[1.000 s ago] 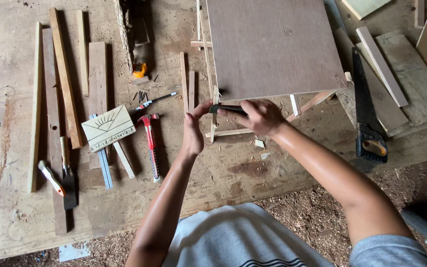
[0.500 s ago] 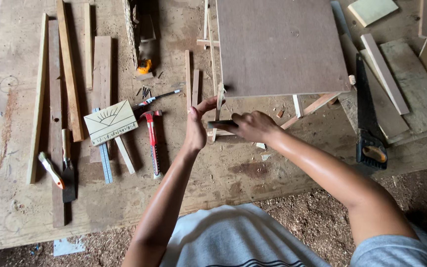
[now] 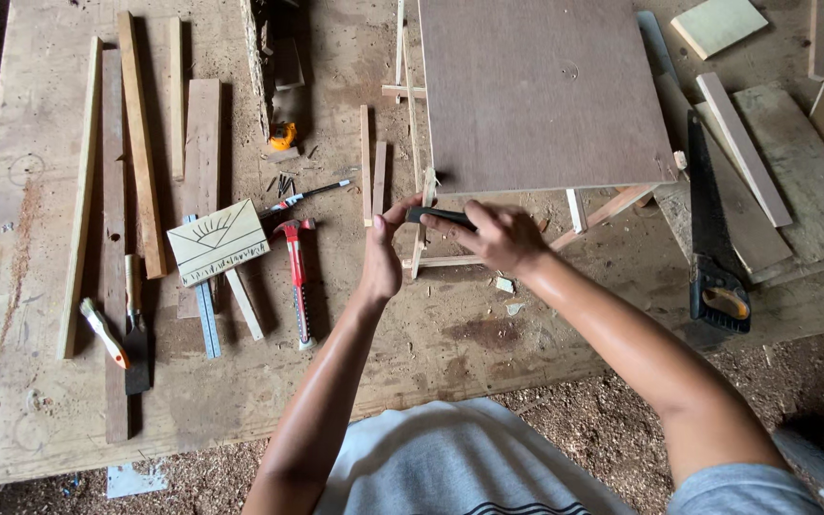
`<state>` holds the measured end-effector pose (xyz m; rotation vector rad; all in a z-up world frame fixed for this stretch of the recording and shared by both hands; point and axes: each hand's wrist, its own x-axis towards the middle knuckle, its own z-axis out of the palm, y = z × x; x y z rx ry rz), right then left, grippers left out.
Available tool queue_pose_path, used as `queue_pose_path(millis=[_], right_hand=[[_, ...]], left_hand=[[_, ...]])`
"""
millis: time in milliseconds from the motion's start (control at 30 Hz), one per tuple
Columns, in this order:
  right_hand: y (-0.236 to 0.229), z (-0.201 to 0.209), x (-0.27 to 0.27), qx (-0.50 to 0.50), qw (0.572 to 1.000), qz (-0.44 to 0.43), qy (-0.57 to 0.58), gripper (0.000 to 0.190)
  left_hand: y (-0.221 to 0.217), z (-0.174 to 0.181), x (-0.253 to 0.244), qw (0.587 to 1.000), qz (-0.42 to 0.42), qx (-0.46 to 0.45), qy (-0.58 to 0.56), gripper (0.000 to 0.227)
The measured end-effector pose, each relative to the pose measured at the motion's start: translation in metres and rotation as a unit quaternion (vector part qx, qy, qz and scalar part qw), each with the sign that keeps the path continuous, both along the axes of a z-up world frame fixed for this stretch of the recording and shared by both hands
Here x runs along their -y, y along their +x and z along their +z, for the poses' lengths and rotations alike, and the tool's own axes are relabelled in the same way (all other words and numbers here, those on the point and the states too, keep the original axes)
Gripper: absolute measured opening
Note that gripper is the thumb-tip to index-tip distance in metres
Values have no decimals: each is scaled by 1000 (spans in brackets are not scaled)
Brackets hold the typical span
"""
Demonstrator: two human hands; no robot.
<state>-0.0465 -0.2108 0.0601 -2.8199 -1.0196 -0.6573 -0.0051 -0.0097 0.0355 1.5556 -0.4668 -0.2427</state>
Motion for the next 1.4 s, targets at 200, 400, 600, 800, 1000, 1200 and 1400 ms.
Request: queue_pose_path(millis=[200, 400, 600, 800, 1000, 1200, 1400], right_hand=[[-30, 2, -26, -192, 973, -16, 123, 38], [-64, 14, -28, -444, 514, -74, 730, 50], [-29, 8, -69, -401, 491, -105, 766, 41], [-39, 3, -102, -387, 558, -181, 712, 50], [-30, -5, -78, -414, 482, -119, 763, 35], [-19, -3, -67, -443, 537, -67, 715, 37], [-23, 4, -77, -431, 582, -236, 647, 43]], left_hand=[[-2, 4, -4, 999, 0, 45, 13, 107], [-11, 21, -5, 996, 52, 58, -32, 45], [-4, 25, 15, 982, 133, 119, -68, 26], [5, 19, 3, 988, 146, 56, -7, 20], [6, 5, 12, 985, 105, 31, -136, 19], [11, -6, 11, 989, 83, 0, -119, 19], [11, -4, 13, 987, 94, 17, -132, 19]])
